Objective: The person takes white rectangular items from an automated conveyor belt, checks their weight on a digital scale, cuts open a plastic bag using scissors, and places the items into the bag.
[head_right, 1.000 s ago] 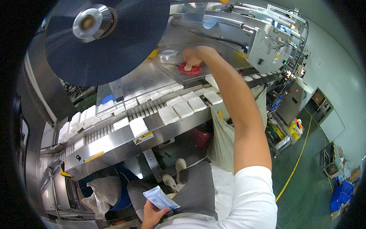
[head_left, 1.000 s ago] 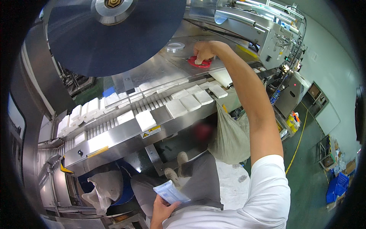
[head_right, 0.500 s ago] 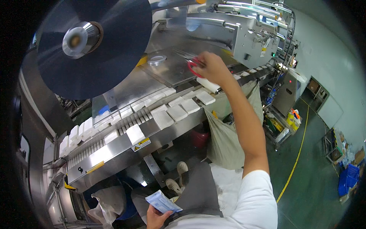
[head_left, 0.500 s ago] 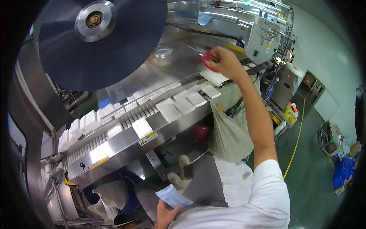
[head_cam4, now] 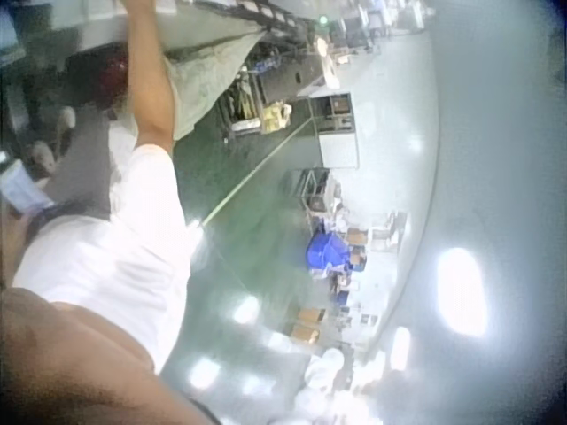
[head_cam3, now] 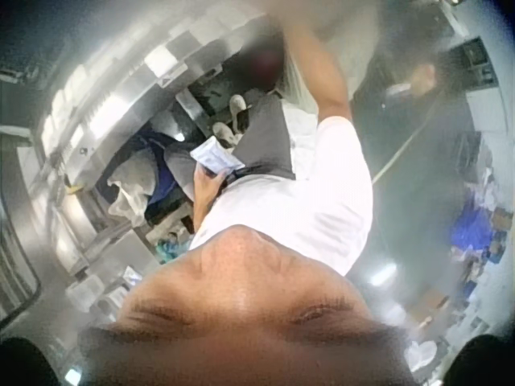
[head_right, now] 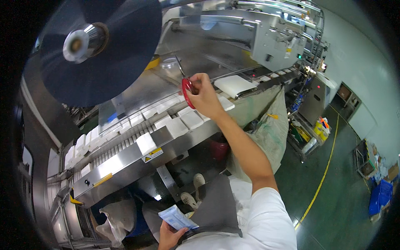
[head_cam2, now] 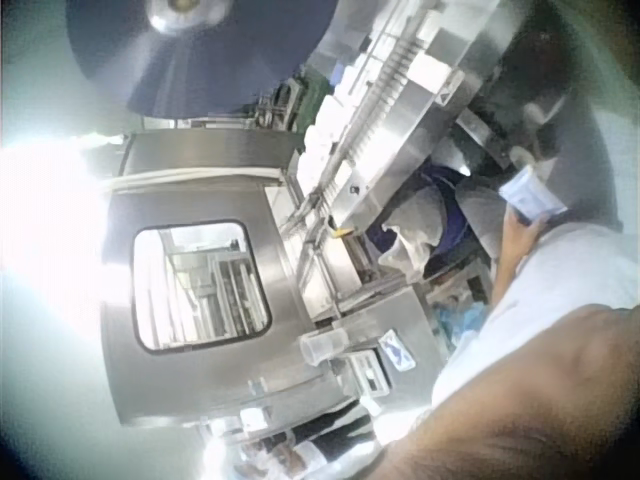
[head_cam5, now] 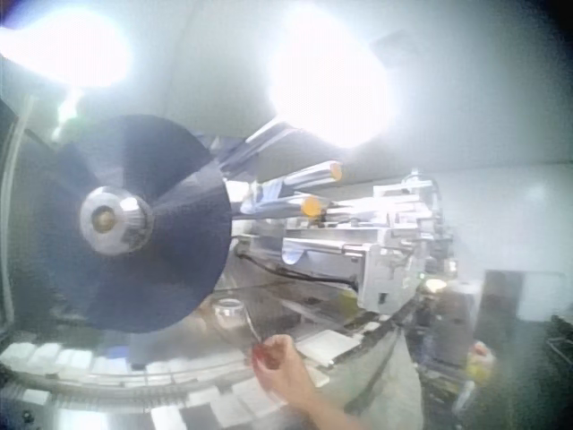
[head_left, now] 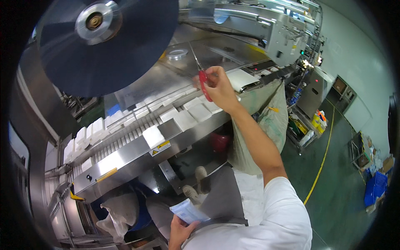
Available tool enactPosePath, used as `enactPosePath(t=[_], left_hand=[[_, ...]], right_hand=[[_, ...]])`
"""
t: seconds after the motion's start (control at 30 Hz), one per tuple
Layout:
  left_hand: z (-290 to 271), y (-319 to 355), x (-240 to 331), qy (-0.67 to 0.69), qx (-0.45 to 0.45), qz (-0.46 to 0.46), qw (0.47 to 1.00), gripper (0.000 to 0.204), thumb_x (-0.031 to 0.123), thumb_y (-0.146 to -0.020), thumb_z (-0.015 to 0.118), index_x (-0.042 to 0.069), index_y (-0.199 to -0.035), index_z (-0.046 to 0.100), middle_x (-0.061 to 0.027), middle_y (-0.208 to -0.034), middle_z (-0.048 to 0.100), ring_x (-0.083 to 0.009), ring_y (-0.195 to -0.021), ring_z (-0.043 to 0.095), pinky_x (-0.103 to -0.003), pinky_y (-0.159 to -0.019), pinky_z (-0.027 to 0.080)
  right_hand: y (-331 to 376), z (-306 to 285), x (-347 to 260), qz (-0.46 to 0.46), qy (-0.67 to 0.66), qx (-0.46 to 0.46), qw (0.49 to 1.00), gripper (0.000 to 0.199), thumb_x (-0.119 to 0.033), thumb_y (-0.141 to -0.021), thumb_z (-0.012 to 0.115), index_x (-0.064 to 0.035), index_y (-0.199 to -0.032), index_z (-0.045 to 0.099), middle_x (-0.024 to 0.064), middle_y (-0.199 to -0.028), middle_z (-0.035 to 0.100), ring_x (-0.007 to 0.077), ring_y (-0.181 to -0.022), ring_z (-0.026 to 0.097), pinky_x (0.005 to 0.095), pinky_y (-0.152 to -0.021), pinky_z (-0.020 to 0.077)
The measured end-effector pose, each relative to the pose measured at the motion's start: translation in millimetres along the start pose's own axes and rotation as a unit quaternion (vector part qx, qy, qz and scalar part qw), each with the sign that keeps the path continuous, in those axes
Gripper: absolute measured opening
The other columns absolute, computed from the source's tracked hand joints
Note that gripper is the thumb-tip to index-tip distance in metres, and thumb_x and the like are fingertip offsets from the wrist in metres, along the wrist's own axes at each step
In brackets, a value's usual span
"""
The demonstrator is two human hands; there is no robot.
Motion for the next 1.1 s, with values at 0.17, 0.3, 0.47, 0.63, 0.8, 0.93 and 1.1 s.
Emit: enactPosePath(t=[0.17, 0.3, 0.47, 0.63, 0.8, 0.93, 1.1], left_hand=[[8, 15, 30, -0.026, 0.049, -0.014, 0.998, 0.064, -0.001, -0.079, 0.082, -0.004, -0.136, 0.051, -0.0141, -0.123, 0.066, -0.0243, -0.113, 0.065, -0.039, -0.099, 0.052], [-2, 2, -2, 0.008, 0.007, 0.015, 1.0, 0.068, -0.009, -0.079, 0.082, -0.004, -0.136, 0.046, -0.017, -0.126, 0.066, -0.0246, -0.114, 0.068, -0.038, -0.1, 0.055], [3, 0, 9, -0.068, 0.006, -0.031, 0.997, 0.069, -0.003, -0.079, 0.085, -0.003, -0.135, 0.045, -0.0175, -0.124, 0.067, -0.0253, -0.113, 0.069, -0.042, -0.101, 0.055], [-5, 8, 6, -0.051, 0.018, -0.02, 0.998, 0.068, -0.002, -0.08, 0.085, -0.002, -0.135, 0.045, -0.0183, -0.125, 0.067, -0.0261, -0.115, 0.068, -0.042, -0.102, 0.054], [-7, 10, 8, -0.035, 0.025, -0.023, 0.999, 0.069, -0.002, -0.08, 0.085, -0.002, -0.136, 0.045, -0.0186, -0.126, 0.067, -0.026, -0.116, 0.068, -0.042, -0.102, 0.054], [-5, 8, 15, -0.06, 0.018, -0.032, 0.998, 0.07, -0.002, -0.08, 0.085, -0.002, -0.137, 0.045, -0.0188, -0.126, 0.067, -0.0258, -0.116, 0.068, -0.042, -0.102, 0.055], [-7, 6, 5, -0.032, 0.007, -0.019, 0.999, 0.07, -0.002, -0.08, 0.085, -0.002, -0.137, 0.045, -0.0176, -0.126, 0.067, -0.0252, -0.114, 0.068, -0.041, -0.101, 0.055]], right_hand=[[9, 9, 1, -0.042, -0.052, 0.054, 0.996, 0.036, 0.003, -0.096, 0.064, -0.0059, -0.117, 0.036, 0.0156, -0.111, 0.068, 0.0187, -0.097, 0.07, 0.0285, -0.083, 0.0551], [16, 4, -5, -0.089, 0.099, 0.106, 0.985, 0.037, 0.009, -0.092, 0.062, -0.006, -0.116, 0.038, 0.0139, -0.109, 0.068, 0.0157, -0.091, 0.068, 0.0274, -0.074, 0.0543], [-2, -33, -2, -0.084, 0.017, 0.159, 0.984, 0.036, 0.009, -0.091, 0.064, -0.0076, -0.114, 0.042, 0.0105, -0.1, 0.069, 0.0132, -0.08, 0.066, 0.0257, -0.063, 0.0518], [-11, -52, -9, -0.147, 0.171, 0.248, 0.942, 0.025, 0.003, -0.088, 0.072, -0.0043, -0.102, 0.052, 0.0016, -0.085, 0.062, 0.0053, -0.069, 0.054, 0.0236, -0.062, 0.0448], [27, -43, -39, -0.163, 0.304, 0.305, 0.888, 0.026, 0.002, -0.086, 0.075, -0.0031, -0.102, 0.055, 0.003, -0.085, 0.063, 0.0052, -0.071, 0.056, 0.0233, -0.065, 0.047], [56, -40, -60, -0.167, 0.352, 0.345, 0.854, 0.027, 0.001, -0.086, 0.077, -0.0026, -0.103, 0.056, 0.0082, -0.094, 0.068, 0.0111, -0.075, 0.064, 0.0275, -0.07, 0.0526], [70, -42, -73, -0.192, 0.46, 0.36, 0.788, 0.026, -0.001, -0.083, 0.079, -0.0031, -0.1, 0.06, 0.0105, -0.093, 0.066, 0.0233, -0.078, 0.067, 0.0341, -0.072, 0.0547]])
Point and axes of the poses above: each hand's wrist, its own y-axis away from the middle knuckle, its own z-axis out of the palm, x = y × z, the point moved 5 cm from there along -y, towards the middle knuckle
